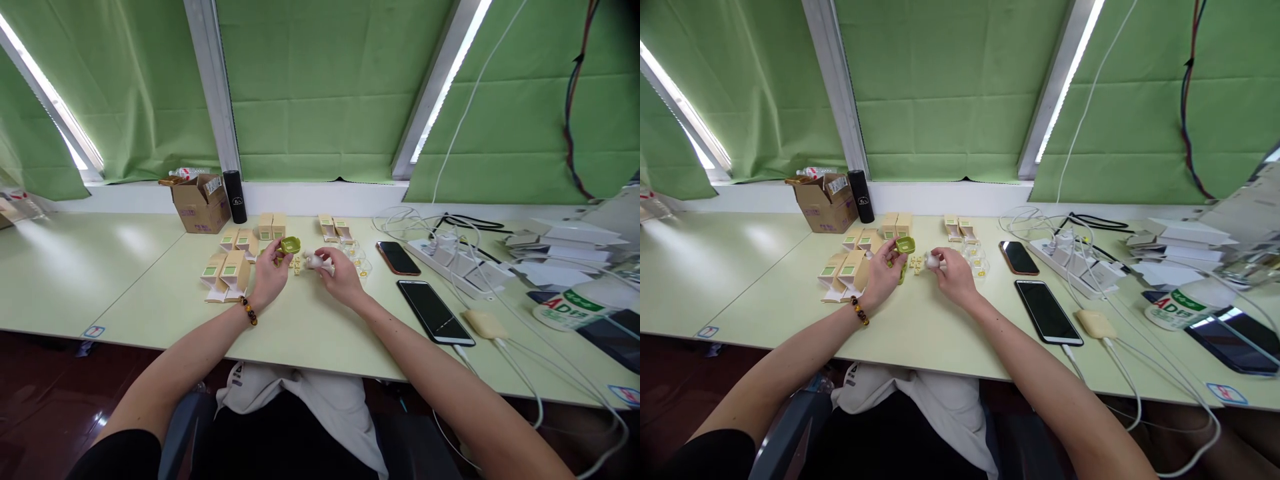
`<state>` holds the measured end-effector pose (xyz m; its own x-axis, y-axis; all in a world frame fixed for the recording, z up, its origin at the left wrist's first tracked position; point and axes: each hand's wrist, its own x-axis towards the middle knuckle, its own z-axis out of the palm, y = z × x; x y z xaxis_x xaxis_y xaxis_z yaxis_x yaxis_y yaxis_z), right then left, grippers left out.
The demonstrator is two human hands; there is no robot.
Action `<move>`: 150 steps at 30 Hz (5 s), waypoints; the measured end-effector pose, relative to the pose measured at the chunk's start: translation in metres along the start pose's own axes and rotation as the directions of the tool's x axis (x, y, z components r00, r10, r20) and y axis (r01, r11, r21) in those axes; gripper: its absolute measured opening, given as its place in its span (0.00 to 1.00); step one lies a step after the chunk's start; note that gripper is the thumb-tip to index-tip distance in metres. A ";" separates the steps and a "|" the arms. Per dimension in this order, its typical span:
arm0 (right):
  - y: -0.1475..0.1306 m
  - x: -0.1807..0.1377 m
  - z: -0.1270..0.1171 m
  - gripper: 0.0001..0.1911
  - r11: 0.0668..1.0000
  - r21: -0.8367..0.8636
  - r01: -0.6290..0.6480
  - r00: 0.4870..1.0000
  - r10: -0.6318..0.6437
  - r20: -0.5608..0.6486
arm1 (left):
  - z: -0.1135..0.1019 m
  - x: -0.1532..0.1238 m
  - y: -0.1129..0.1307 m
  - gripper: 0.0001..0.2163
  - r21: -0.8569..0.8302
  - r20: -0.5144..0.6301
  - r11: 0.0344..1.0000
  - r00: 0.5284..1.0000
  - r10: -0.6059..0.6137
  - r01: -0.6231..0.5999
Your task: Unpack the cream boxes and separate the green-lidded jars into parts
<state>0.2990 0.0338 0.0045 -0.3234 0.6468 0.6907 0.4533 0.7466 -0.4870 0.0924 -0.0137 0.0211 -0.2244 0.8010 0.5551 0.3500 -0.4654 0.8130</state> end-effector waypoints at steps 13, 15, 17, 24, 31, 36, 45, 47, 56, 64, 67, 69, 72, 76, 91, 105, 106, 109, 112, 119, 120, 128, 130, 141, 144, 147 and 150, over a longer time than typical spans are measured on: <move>0.008 -0.004 0.007 0.17 0.903 -0.378 0.205 0.967 -0.126 0.222 | 0.000 -0.001 0.000 0.22 0.047 -0.014 0.999 1.000 0.024 -0.023; 0.009 -0.004 0.008 0.16 0.904 -0.377 0.201 0.966 -0.121 0.227 | 0.001 -0.001 0.000 0.22 0.056 -0.015 0.998 1.000 0.026 -0.025; 0.010 -0.005 0.010 0.16 0.907 -0.372 0.198 0.966 -0.115 0.232 | 0.001 -0.001 0.001 0.22 0.064 -0.015 0.998 1.000 0.023 -0.023; 0.012 -0.005 0.011 0.16 0.906 -0.372 0.203 0.969 -0.130 0.212 | 0.001 -0.002 0.001 0.21 0.067 -0.011 0.998 1.000 0.020 -0.019; 0.010 -0.002 0.003 0.21 0.921 -0.335 0.199 0.974 -0.146 0.175 | 0.001 -0.002 0.001 0.22 0.023 0.011 1.000 1.000 0.010 -0.011; 0.006 0.000 -0.006 0.17 0.950 -0.271 0.153 0.988 -0.147 0.042 | 0.002 -0.003 0.001 0.22 0.007 0.010 1.000 1.000 0.015 -0.015; -0.010 -0.005 -0.007 0.13 0.927 -0.170 0.336 0.922 -0.360 -0.144 | 0.005 -0.008 0.003 0.23 -0.146 0.069 0.984 0.991 0.114 -0.103; -0.013 -0.007 -0.006 0.16 0.913 -0.192 0.360 0.911 -0.389 -0.141 | 0.006 -0.009 0.005 0.24 -0.220 0.100 0.971 0.988 0.120 -0.096; -0.021 -0.007 -0.004 0.32 0.837 -0.252 0.486 0.833 -0.531 -0.158 | 0.004 -0.011 0.017 0.28 -0.234 0.262 0.972 0.965 0.028 0.036; -0.030 -0.008 0.001 0.37 0.849 -0.135 0.510 0.842 -0.525 -0.124 | 0.013 -0.014 0.011 0.33 -0.272 0.388 0.930 0.913 -0.129 0.247; -0.029 -0.008 0.002 0.34 0.864 -0.086 0.496 0.852 -0.503 -0.147 | 0.012 -0.015 0.012 0.34 -0.257 0.462 0.930 0.879 -0.121 0.263; -0.028 -0.008 0.002 0.32 0.874 -0.060 0.482 0.861 -0.485 -0.153 | 0.010 -0.015 0.013 0.34 -0.221 0.480 0.945 0.870 -0.112 0.243; -0.027 -0.009 0.001 0.29 0.899 -0.009 0.439 0.889 -0.435 -0.145 | 0.006 -0.013 0.012 0.28 -0.112 0.368 0.990 0.929 -0.034 0.080; -0.029 -0.009 -0.003 0.26 0.941 0.048 0.335 0.933 -0.324 -0.154 | 0.000 -0.010 0.009 0.12 -0.072 0.178 0.980 0.965 0.195 -0.185; -0.023 -0.008 -0.002 0.21 0.943 0.105 0.315 0.947 -0.304 -0.105 | 0.005 -0.011 0.005 0.05 0.043 0.099 0.905 0.903 0.417 -0.423; -0.025 -0.009 -0.001 0.21 0.934 0.085 0.347 0.937 -0.341 -0.072 | 0.006 -0.013 0.001 0.07 -0.095 0.084 0.971 0.970 0.229 -0.221; -0.025 -0.010 -0.001 0.22 0.936 0.090 0.340 0.940 -0.336 -0.064 | 0.006 -0.013 0.001 0.07 -0.115 0.087 0.972 0.973 0.215 -0.205; -0.026 -0.010 -0.001 0.24 0.944 0.123 0.305 0.952 -0.303 -0.038 | 0.006 -0.012 0.001 0.08 -0.144 0.089 0.978 0.982 0.167 -0.153; -0.029 -0.010 -0.001 0.29 0.954 0.186 0.234 0.972 -0.235 -0.016 | 0.008 -0.012 0.002 0.08 -0.136 0.080 0.986 0.990 0.112 -0.100; -0.027 -0.006 -0.004 0.29 0.964 0.196 0.180 0.984 -0.174 -0.050 | 0.004 -0.011 0.005 0.24 -0.057 0.189 0.974 0.956 0.225 -0.218; -0.025 -0.006 -0.004 0.31 0.966 0.180 0.186 0.982 -0.179 -0.058 | 0.003 -0.010 0.005 0.25 -0.040 0.207 0.969 0.947 0.247 -0.244; -0.023 -0.008 -0.003 0.23 0.947 0.103 0.304 0.951 -0.296 -0.085 | 0.004 -0.006 -0.002 0.21 0.048 0.243 0.939 0.916 0.320 -0.341; -0.025 -0.008 -0.004 0.21 0.942 0.110 0.316 0.947 -0.306 -0.102 | 0.005 -0.006 -0.003 0.19 0.061 0.225 0.935 0.918 0.327 -0.348; -0.029 -0.007 -0.003 0.12 0.924 -0.224 0.311 0.909 -0.357 -0.214 | 0.006 -0.013 0.005 0.19 0.121 0.209 0.875 0.874 0.438 -0.468; -0.033 -0.008 -0.002 0.11 0.923 -0.249 0.294 0.911 -0.349 -0.219 | 0.006 -0.013 0.005 0.18 0.144 0.218 0.857 0.860 0.461 -0.495; -0.034 -0.007 -0.002 0.10 0.917 -0.280 0.285 0.910 -0.351 -0.223 | 0.006 -0.013 0.003 0.18 0.151 0.234 0.842 0.846 0.478 -0.518; -0.034 -0.007 -0.001 0.10 0.909 -0.305 0.283 0.906 -0.358 -0.226 | 0.006 -0.013 0.002 0.18 0.147 0.240 0.833 0.836 0.493 -0.534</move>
<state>0.2864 0.0039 0.0167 -0.2670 0.2838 0.9209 0.5744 0.8142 -0.0844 0.1012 -0.0224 0.0142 0.2038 0.5304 0.8229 0.5446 -0.7599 0.3549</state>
